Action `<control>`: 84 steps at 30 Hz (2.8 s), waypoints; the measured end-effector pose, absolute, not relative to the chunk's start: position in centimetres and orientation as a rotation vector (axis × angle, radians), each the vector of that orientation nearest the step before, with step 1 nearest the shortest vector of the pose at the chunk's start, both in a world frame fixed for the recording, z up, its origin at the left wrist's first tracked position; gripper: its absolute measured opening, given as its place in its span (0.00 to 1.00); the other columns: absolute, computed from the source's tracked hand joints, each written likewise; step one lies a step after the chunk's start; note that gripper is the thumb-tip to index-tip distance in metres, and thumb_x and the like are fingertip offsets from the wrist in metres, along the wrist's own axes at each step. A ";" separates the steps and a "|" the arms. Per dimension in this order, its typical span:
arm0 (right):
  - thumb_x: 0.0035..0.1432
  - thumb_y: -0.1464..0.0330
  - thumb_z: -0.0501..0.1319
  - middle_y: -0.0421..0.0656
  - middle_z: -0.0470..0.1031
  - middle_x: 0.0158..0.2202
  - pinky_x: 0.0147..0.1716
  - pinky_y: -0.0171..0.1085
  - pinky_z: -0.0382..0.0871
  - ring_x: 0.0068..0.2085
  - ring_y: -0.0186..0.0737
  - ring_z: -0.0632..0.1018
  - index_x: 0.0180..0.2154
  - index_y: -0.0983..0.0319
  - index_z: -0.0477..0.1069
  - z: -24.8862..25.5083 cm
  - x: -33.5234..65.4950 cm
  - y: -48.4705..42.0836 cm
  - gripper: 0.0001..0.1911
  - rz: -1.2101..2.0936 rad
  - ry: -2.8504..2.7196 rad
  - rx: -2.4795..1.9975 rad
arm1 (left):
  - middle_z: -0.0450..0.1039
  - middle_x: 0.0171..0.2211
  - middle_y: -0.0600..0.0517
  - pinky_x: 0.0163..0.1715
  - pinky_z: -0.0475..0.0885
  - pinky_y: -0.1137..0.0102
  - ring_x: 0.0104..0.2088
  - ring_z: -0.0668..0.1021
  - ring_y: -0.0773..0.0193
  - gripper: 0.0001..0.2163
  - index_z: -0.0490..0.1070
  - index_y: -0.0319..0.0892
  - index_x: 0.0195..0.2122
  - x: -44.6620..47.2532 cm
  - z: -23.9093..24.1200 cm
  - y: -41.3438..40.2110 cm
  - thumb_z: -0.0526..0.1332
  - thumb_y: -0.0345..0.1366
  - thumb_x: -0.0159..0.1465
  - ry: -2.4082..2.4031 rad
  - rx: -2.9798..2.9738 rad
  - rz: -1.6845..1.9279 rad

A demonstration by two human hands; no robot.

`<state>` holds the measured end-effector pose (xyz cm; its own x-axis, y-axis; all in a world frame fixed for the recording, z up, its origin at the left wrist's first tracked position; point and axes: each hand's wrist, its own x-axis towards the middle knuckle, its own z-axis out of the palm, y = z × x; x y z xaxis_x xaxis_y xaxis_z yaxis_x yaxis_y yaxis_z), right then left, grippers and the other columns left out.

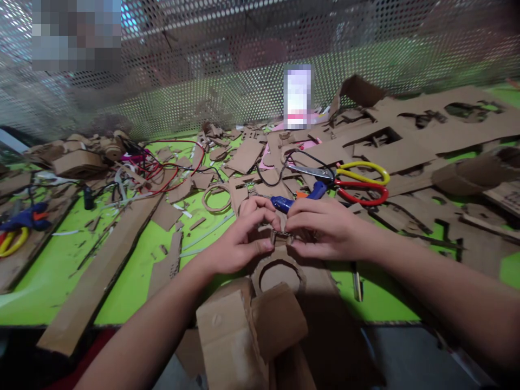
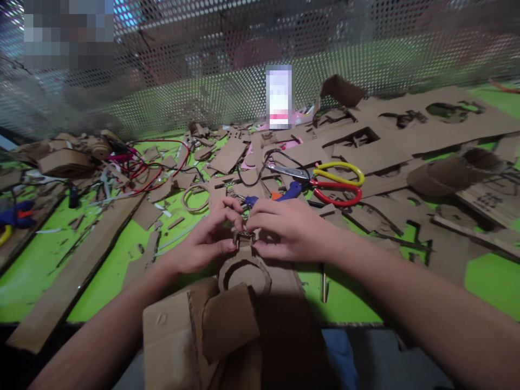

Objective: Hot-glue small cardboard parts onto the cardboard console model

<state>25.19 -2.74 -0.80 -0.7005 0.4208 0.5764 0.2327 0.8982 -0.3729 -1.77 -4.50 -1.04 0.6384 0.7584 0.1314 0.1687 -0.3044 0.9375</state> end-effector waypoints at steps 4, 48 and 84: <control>0.66 0.69 0.68 0.43 0.79 0.43 0.33 0.32 0.70 0.34 0.32 0.78 0.48 0.58 0.74 -0.9 25.2 -2.7 0.10 0.367 -2.368 -0.468 | 0.63 0.59 0.44 0.70 0.65 0.47 0.62 0.68 0.47 0.12 0.75 0.47 0.49 -1.8 -1.1 -4.4 0.69 0.47 0.69 0.758 1.824 0.696; 0.62 0.73 0.69 0.42 0.80 0.39 0.34 0.33 0.70 0.36 0.34 0.78 0.45 0.60 0.74 -1.2 24.7 -2.8 0.10 0.450 -2.289 -0.444 | 0.60 0.60 0.46 0.67 0.66 0.54 0.64 0.66 0.49 0.11 0.73 0.48 0.49 -1.6 -2.0 -4.5 0.69 0.44 0.70 0.724 1.825 0.797; 0.60 0.72 0.72 0.43 0.80 0.40 0.35 0.35 0.76 0.37 0.36 0.81 0.47 0.59 0.74 -1.6 24.9 -2.5 0.14 0.512 -2.133 -0.495 | 0.69 0.56 0.46 0.61 0.67 0.61 0.58 0.71 0.54 0.23 0.74 0.50 0.57 -1.4 -3.4 -3.8 0.77 0.43 0.63 0.716 1.622 1.181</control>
